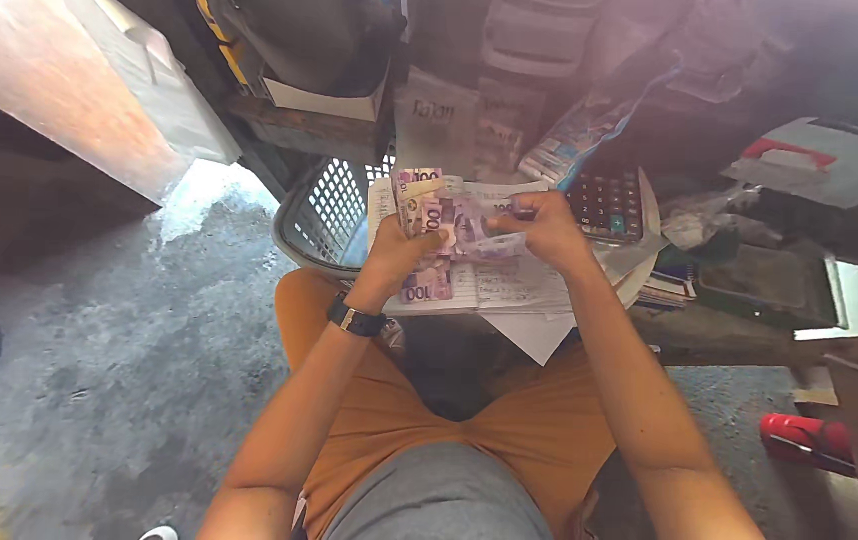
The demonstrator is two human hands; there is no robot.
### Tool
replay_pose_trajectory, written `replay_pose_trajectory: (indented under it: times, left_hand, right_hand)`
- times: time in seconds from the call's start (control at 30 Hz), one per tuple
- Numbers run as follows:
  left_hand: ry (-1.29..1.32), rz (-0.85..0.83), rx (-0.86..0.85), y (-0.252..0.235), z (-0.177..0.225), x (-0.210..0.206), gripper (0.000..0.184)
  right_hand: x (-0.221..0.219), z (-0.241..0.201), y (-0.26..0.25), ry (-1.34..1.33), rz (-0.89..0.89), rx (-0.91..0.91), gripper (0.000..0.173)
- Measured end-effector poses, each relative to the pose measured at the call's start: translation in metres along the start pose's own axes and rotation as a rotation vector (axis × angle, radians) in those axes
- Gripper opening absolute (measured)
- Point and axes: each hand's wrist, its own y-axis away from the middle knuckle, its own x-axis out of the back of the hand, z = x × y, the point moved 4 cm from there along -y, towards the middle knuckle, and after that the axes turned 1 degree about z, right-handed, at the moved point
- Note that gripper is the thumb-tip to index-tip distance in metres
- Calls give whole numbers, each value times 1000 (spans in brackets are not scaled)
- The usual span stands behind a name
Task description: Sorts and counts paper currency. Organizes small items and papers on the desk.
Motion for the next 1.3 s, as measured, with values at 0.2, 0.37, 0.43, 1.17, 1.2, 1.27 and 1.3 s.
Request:
replay_pose_trajectory:
  times: [0.2,0.37,0.43,1.17,1.2,1.27,1.3]
  left_hand:
    - [-208,-123,-131,-10,20,4,25]
    - [-349,-337,-335,-9,60,-8,16]
    - [-329,-407,-389,-10,74,-9,13]
    - [66,-483,-161,-15,79,6,25]
    - [27,-432,-178,-13,79,2,21]
    - [-33,-326,-242,-8,80,-9,26]
    - [-46,-280,-276,-4,81,-14,30]
  right_hand:
    - [11,-15,6,-253,-239,320,8]
    - [6,-32,-3,-162,-194,330,20]
    - [12,-40,-8,-126,-112,379,23]
    - [86,-76,19,-158,-260,476,15]
    - [84,-86,22,-105,-290,528,10]
    - [72,-109,26,62,-268,616,8]
    - [67,-118,26,187,-213,630,9]
